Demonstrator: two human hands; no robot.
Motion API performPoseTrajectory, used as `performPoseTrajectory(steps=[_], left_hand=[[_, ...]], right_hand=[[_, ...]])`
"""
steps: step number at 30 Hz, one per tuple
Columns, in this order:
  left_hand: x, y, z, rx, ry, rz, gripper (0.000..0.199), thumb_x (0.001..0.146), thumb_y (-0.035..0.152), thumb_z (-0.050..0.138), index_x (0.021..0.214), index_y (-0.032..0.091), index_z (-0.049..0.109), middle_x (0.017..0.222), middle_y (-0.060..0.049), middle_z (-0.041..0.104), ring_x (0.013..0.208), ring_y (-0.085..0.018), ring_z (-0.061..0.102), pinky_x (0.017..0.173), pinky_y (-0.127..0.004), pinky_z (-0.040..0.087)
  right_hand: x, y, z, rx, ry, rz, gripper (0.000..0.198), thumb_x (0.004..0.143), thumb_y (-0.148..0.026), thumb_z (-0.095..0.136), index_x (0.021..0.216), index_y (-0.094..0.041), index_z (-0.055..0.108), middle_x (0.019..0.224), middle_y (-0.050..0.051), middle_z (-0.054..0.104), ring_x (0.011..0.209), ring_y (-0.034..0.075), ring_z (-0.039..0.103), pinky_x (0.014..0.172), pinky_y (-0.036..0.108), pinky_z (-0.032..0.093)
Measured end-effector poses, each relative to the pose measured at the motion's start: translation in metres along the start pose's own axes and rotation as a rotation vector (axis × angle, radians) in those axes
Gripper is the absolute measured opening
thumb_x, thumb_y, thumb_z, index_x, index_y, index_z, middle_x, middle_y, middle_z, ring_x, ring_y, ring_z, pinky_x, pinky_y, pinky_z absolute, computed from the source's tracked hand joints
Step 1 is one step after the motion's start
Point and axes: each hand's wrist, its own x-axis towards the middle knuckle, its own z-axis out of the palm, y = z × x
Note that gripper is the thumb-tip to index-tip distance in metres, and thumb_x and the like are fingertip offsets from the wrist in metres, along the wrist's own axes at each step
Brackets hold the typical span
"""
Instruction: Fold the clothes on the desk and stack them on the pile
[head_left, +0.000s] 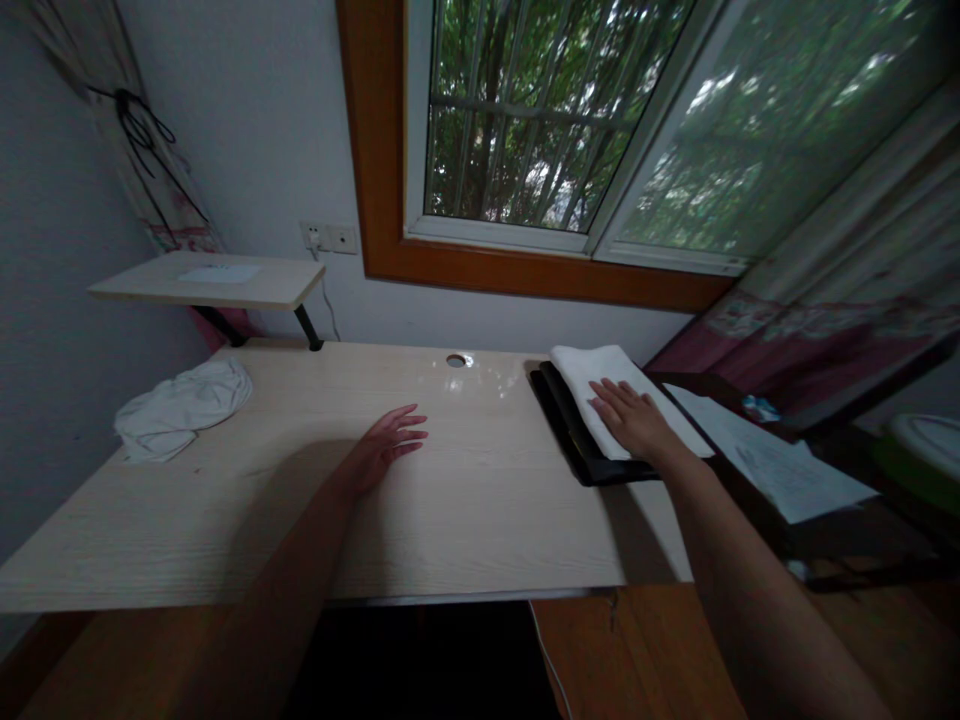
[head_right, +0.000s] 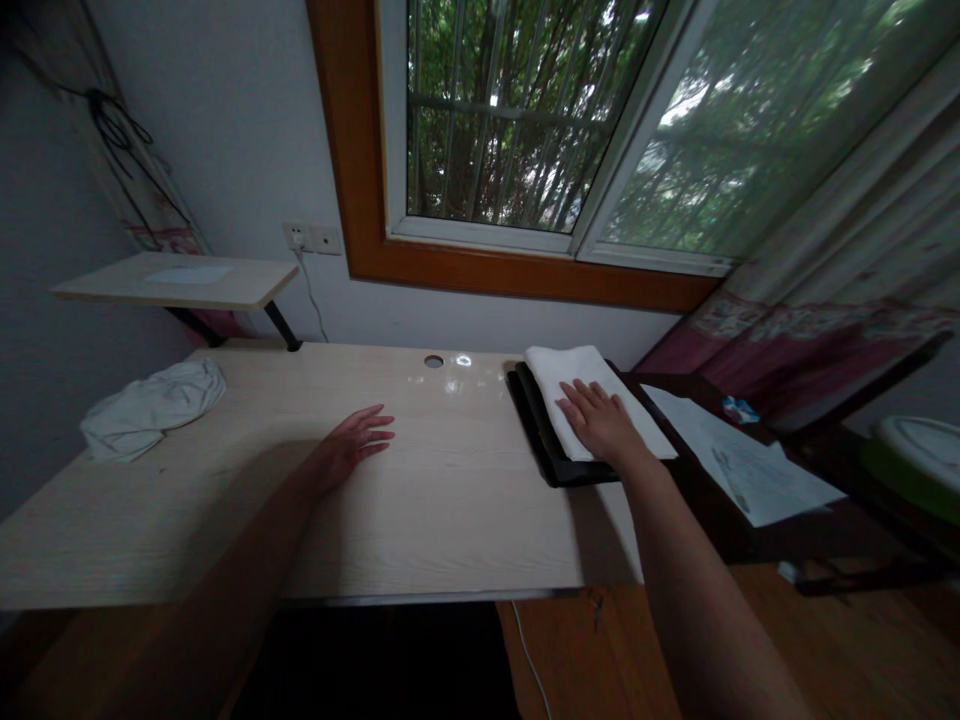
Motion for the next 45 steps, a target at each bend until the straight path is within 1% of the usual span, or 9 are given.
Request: performPoseTrajectory(steps=[3,7,11,15,18,25,31,37,45], left_hand=[[0.000,0.000,0.001,-0.002,0.001,0.006,0.057,0.086,0.032,0.075,0.140,0.023,0.060,0.143,-0.016,0.061,0.118,-0.029,0.066,0.108,-0.048,0.045],[0.001,-0.001,0.000,-0.018,-0.005,0.012,0.057,0.085,0.032,0.075,0.139,0.023,0.060,0.143,-0.016,0.061,0.118,-0.029,0.066,0.109,-0.048,0.045],[0.001,-0.002,-0.001,-0.008,-0.011,0.012,0.056,0.087,0.031,0.074,0.140,0.023,0.060,0.144,-0.016,0.060,0.119,-0.028,0.066,0.108,-0.047,0.046],[0.001,-0.001,0.000,0.003,0.003,0.014,0.055,0.086,0.031,0.074,0.139,0.023,0.060,0.142,-0.015,0.062,0.117,-0.027,0.066,0.107,-0.046,0.048],[0.001,0.000,0.002,0.000,0.011,0.016,0.054,0.086,0.031,0.074,0.138,0.023,0.060,0.141,-0.014,0.062,0.117,-0.027,0.067,0.107,-0.046,0.048],[0.000,-0.001,0.000,-0.038,0.012,0.022,0.055,0.087,0.034,0.075,0.139,0.023,0.060,0.142,-0.016,0.061,0.118,-0.027,0.067,0.108,-0.046,0.046],[-0.001,-0.001,-0.002,-0.048,0.013,0.029,0.052,0.090,0.033,0.073,0.139,0.024,0.060,0.142,-0.014,0.062,0.118,-0.026,0.067,0.108,-0.045,0.047],[0.000,-0.001,-0.001,-0.052,0.023,0.014,0.052,0.089,0.032,0.074,0.138,0.024,0.061,0.141,-0.013,0.063,0.117,-0.025,0.068,0.107,-0.044,0.048],[0.000,-0.002,-0.001,-0.048,0.020,0.018,0.051,0.090,0.033,0.073,0.138,0.024,0.061,0.143,-0.013,0.062,0.117,-0.025,0.068,0.106,-0.043,0.050]], right_hand=[[-0.024,0.010,-0.001,-0.006,0.009,0.055,0.063,0.104,-0.058,0.021,0.157,-0.032,0.042,0.166,0.006,0.036,0.154,0.039,0.028,0.117,0.070,0.033],[-0.050,0.018,-0.005,0.034,-0.022,0.100,0.064,0.103,-0.057,0.025,0.160,-0.032,0.038,0.169,0.008,0.030,0.155,0.041,0.025,0.119,0.068,0.032],[-0.051,0.018,-0.010,0.062,-0.080,0.065,0.065,0.102,-0.060,0.027,0.160,-0.031,0.038,0.169,0.008,0.028,0.156,0.039,0.024,0.121,0.067,0.027],[-0.024,0.009,-0.012,0.126,-0.171,-0.086,0.066,0.103,-0.064,0.022,0.162,-0.036,0.029,0.170,0.002,0.025,0.158,0.030,0.020,0.124,0.062,0.024],[0.009,-0.001,-0.010,0.155,-0.198,-0.110,0.068,0.103,-0.064,0.018,0.164,-0.034,0.025,0.171,0.002,0.023,0.158,0.026,0.019,0.126,0.058,0.024],[0.091,0.000,0.007,0.134,-0.230,-0.017,0.073,0.102,-0.064,0.010,0.162,-0.030,0.032,0.170,0.004,0.025,0.158,0.026,0.021,0.127,0.057,0.022],[0.122,0.003,0.019,0.095,-0.196,0.097,0.074,0.101,-0.065,0.013,0.159,-0.027,0.040,0.166,0.009,0.036,0.154,0.032,0.032,0.122,0.063,0.030],[0.109,-0.005,0.020,0.098,-0.148,0.092,0.072,0.101,-0.065,0.014,0.160,-0.029,0.038,0.167,0.006,0.034,0.155,0.030,0.030,0.124,0.059,0.027],[0.054,-0.017,0.014,0.092,-0.115,-0.027,0.074,0.100,-0.066,0.026,0.164,-0.028,0.027,0.171,0.008,0.024,0.157,0.032,0.024,0.124,0.057,0.027]])
